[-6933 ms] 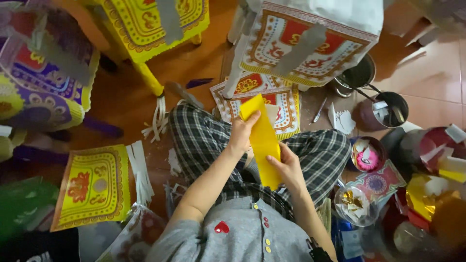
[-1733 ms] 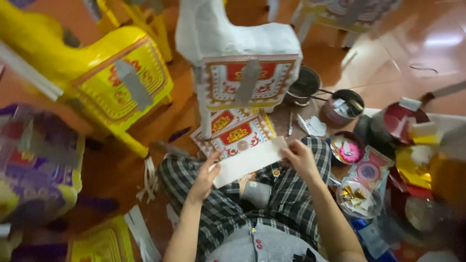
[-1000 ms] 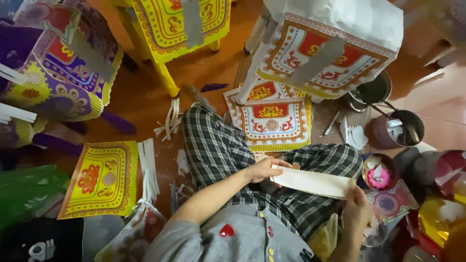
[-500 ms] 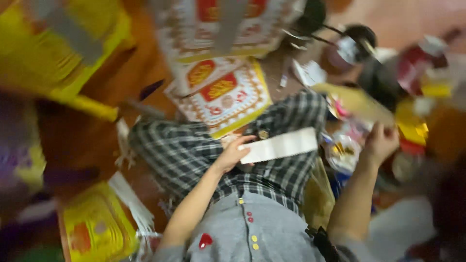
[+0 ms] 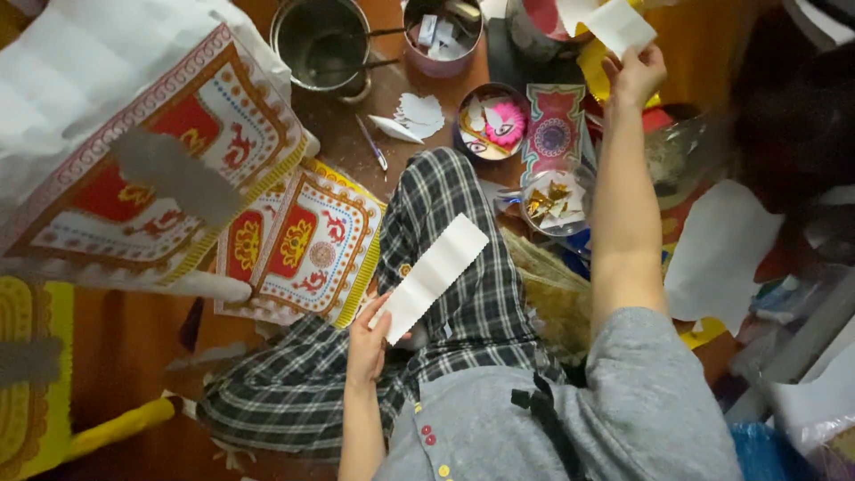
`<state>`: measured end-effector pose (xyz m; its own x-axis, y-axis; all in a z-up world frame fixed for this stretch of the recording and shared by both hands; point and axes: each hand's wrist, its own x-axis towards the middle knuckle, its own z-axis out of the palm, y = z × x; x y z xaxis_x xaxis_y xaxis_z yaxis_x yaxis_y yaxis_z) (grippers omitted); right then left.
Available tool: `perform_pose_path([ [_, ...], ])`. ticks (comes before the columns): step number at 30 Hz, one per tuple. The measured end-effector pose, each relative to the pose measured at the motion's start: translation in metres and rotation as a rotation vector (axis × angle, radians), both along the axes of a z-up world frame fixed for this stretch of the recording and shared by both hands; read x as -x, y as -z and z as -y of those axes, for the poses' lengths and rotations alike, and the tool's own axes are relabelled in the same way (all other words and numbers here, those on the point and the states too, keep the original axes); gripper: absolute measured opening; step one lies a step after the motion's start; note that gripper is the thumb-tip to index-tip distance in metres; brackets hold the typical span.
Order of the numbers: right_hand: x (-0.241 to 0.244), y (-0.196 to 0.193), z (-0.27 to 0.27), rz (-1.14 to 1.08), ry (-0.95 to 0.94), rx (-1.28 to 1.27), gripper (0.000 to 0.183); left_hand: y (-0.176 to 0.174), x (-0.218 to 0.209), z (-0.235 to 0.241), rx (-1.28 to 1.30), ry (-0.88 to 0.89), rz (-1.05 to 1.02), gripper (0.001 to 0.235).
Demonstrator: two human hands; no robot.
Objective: Assembling decorative paper structures by gluing printed panels onto paper bases
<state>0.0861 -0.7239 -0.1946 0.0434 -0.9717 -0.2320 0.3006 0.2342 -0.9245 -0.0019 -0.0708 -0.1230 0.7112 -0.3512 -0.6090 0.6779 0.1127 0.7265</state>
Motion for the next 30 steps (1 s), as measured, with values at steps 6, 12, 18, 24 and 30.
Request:
perform_pose_path([
  [6, -0.026, -0.009, 0.003, 0.002, -0.5, 0.181, 0.054, -0.024, -0.01, 0.01, -0.047, 0.029, 0.003, 0.04],
  [12, -0.004, -0.247, -0.268, -0.78, -1.225, 0.728, 0.053, -0.054, -0.019, 0.016, -0.109, 0.171, 0.11, 0.038],
  [18, 0.048, -0.189, -0.384, -0.608, -2.314, 1.019, 0.047, -0.113, -0.036, -0.007, -0.401, 0.476, 0.642, 0.047],
  [24, 0.034, -0.177, -0.348, -0.372, -1.901, 0.794, 0.036, -0.13, -0.041, -0.062, -0.523, -0.096, 0.563, 0.022],
  [30, 0.032, -0.175, -0.376, -0.154, -1.576, 0.304, 0.025, -0.175, -0.037, -0.06, -0.271, -0.387, 0.599, 0.017],
])
